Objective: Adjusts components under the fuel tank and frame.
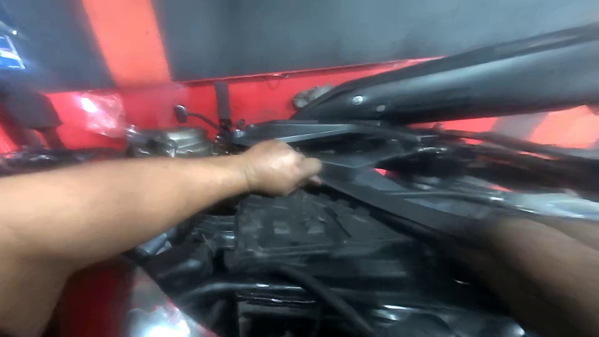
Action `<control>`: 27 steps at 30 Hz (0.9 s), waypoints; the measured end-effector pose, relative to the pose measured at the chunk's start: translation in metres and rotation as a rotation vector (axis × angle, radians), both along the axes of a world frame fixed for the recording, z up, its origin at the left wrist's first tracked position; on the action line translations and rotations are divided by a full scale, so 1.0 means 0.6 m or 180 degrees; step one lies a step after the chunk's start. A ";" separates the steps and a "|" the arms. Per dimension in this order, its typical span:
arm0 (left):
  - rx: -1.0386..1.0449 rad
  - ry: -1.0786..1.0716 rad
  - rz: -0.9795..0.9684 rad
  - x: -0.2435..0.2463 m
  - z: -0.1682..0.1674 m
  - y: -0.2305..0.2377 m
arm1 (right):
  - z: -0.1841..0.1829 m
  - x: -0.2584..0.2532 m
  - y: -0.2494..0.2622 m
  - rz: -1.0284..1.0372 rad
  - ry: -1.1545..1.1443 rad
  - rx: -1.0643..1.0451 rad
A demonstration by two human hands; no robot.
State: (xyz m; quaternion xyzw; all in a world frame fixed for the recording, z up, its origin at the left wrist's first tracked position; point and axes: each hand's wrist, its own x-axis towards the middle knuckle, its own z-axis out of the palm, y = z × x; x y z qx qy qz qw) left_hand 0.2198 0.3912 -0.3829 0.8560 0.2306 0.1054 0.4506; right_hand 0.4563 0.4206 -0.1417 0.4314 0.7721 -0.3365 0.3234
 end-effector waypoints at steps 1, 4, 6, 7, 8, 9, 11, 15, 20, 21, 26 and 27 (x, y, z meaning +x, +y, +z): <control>0.0035 -0.0012 0.0012 -0.001 -0.001 0.002 | -0.006 0.003 -0.002 0.0022 -0.0016 -0.0001; 0.0016 0.0059 0.0002 -0.002 0.002 0.004 | -0.031 0.026 -0.007 0.0290 0.0070 -0.0092; 0.0004 0.0107 -0.0021 -0.001 0.004 0.004 | -0.037 0.025 -0.004 0.0393 0.0164 0.0049; 0.0004 0.0104 -0.0020 -0.001 0.005 0.005 | -0.036 0.025 -0.002 0.0351 0.0219 0.0104; 0.0013 0.0082 -0.0012 -0.002 0.005 0.007 | -0.032 0.027 0.002 0.0289 0.0290 0.0102; 0.0046 0.0034 0.0003 -0.002 0.003 0.010 | -0.028 0.032 0.006 0.0203 0.0369 0.0046; 0.0108 -0.0050 0.0013 -0.002 0.000 0.012 | -0.018 0.043 0.011 0.0061 0.0494 -0.0054; 0.0165 -0.0077 0.0000 -0.003 -0.002 0.006 | -0.024 0.038 0.001 0.0245 0.0449 0.0160; 0.0205 -0.0043 0.0025 -0.003 0.003 0.004 | -0.041 0.015 0.008 0.0336 0.0265 0.0259; 0.0228 -0.0049 0.0028 -0.003 0.003 0.002 | -0.041 0.011 0.008 0.0360 0.0201 0.0215; 0.0180 -0.0102 0.0033 -0.002 -0.001 -0.003 | -0.027 -0.023 0.012 0.0382 -0.0165 -0.0231; 0.0175 -0.0084 0.0019 -0.002 0.001 -0.003 | -0.024 -0.025 0.015 0.0362 -0.0186 -0.0369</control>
